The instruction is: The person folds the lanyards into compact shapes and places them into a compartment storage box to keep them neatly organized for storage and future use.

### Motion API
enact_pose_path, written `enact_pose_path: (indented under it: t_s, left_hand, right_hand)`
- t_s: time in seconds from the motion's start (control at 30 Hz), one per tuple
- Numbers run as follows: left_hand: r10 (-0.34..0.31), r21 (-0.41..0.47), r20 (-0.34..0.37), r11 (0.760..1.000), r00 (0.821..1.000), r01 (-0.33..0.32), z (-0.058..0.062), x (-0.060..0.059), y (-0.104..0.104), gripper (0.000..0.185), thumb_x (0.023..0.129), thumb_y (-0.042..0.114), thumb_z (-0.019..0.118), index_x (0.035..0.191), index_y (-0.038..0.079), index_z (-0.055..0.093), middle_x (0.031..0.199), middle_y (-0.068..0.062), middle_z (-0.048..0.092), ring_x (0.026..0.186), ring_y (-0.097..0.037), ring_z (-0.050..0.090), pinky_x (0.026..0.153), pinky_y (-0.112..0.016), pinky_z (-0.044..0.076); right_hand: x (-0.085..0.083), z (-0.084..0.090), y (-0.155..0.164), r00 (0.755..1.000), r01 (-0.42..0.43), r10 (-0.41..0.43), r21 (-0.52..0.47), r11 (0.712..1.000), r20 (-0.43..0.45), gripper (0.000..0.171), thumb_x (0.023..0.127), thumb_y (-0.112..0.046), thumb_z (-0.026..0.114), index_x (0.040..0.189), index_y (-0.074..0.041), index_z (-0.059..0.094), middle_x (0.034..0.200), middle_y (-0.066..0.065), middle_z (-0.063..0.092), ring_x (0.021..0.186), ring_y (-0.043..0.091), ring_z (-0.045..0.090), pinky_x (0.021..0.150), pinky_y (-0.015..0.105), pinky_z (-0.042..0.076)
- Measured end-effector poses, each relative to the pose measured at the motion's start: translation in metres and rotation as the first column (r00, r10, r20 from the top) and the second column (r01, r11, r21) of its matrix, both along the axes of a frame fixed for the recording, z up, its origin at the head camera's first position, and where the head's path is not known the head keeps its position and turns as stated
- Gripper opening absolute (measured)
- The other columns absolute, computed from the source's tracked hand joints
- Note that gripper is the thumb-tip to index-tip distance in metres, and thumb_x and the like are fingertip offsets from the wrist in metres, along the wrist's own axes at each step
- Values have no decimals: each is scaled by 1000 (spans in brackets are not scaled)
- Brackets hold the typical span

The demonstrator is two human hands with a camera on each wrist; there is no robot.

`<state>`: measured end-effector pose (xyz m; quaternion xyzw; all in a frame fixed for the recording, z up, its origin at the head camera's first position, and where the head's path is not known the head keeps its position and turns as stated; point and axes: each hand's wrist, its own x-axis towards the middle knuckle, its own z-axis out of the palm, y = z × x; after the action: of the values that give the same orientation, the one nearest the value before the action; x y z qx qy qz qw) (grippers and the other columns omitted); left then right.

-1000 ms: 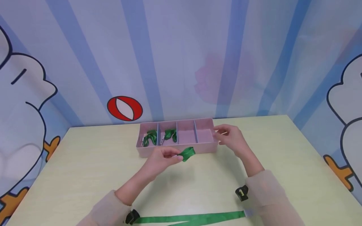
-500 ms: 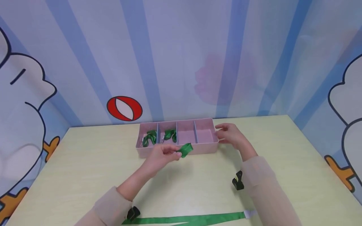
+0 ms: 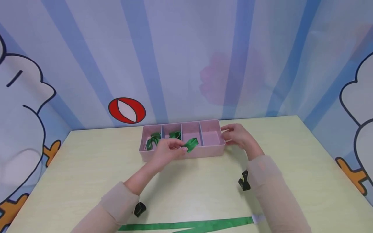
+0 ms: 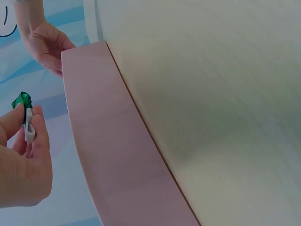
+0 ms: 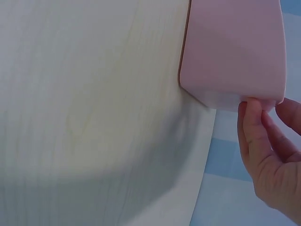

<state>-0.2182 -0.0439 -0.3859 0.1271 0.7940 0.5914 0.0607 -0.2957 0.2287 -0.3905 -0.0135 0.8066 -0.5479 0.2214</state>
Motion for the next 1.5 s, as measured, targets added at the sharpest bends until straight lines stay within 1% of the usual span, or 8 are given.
enact_pose_path:
  t_s: [0.1, 0.27, 0.53, 0.73, 0.9, 1.17, 1.23, 1.5]
  left_hand:
    - [42, -33, -44, 999, 998, -44, 2, -8, 3, 14, 84, 10, 70, 95, 2, 71, 83, -5, 65, 74, -14, 57, 61, -25, 50]
    - [108, -104, -104, 987, 989, -119, 1, -22, 7, 15, 81, 12, 72, 93, 3, 72, 82, -6, 69, 73, -15, 58, 59, -22, 48]
    - [149, -94, -86, 983, 985, -157, -5, -43, 12, 14, 85, 13, 69, 95, 3, 71, 78, -7, 66, 76, -29, 63, 53, -23, 45]
    - [179, -217, -174, 952, 968, -215, -7, -57, 20, 14, 84, 16, 71, 93, 6, 73, 77, -3, 67, 69, -16, 59, 54, -22, 44]
    - [192, -301, -220, 919, 956, -254, -9, -65, 27, 12, 83, 17, 71, 89, 7, 73, 80, -4, 67, 70, -15, 57, 59, -26, 45]
    - [104, -461, -329, 850, 939, -256, -6, -78, 39, 9, 84, 13, 69, 87, 5, 73, 83, -5, 70, 75, -19, 63, 69, -32, 50]
    - [96, -504, -338, 822, 936, -266, -5, -79, 44, 9, 84, 12, 69, 87, 4, 73, 83, -6, 70, 76, -20, 64, 71, -33, 50]
    - [82, -681, -418, 631, 905, -372, -11, -86, 64, 4, 83, 9, 67, 82, 5, 68, 82, -8, 68, 76, -24, 65, 62, -35, 53]
  right_hand:
    - [-2, 2, 0, 1000, 8, -8, 11, 1000, 12, 54, 92, -3, 51, 140, 9, 29, 129, 29, 45, 108, 27, 53, 89, 39, 49]
    - [-4, 2, 1, 1000, 19, -19, 7, 1000, 22, 54, 91, -4, 52, 139, 9, 30, 125, 26, 49, 100, 20, 57, 87, 38, 50]
    - [-5, -2, 2, 1000, 9, -9, -16, 1000, 14, 53, 91, -2, 52, 138, 10, 31, 118, 22, 54, 96, 17, 58, 87, 38, 51]
    - [-5, 2, 1, 1000, -13, 14, 52, 999, -23, 53, 86, 0, 50, 135, 12, 33, 110, 21, 53, 96, 25, 57, 83, 38, 52]
    - [-4, 5, 1, 1000, -10, 10, 61, 998, -5, 53, 86, 1, 50, 134, 13, 32, 108, 20, 54, 94, 26, 58, 82, 36, 53]
    - [-3, 8, -2, 1000, 1, -1, 73, 997, 3, 51, 86, 4, 48, 133, 14, 32, 109, 22, 53, 94, 26, 58, 77, 34, 54]
    - [-3, 8, -3, 1000, 6, -7, 74, 997, 8, 51, 86, 4, 49, 133, 14, 32, 110, 22, 53, 94, 26, 58, 78, 34, 54]
    - [-3, 10, -5, 1000, 9, -10, 76, 997, 23, 52, 87, 3, 51, 135, 12, 32, 113, 23, 51, 98, 29, 57, 80, 36, 54]
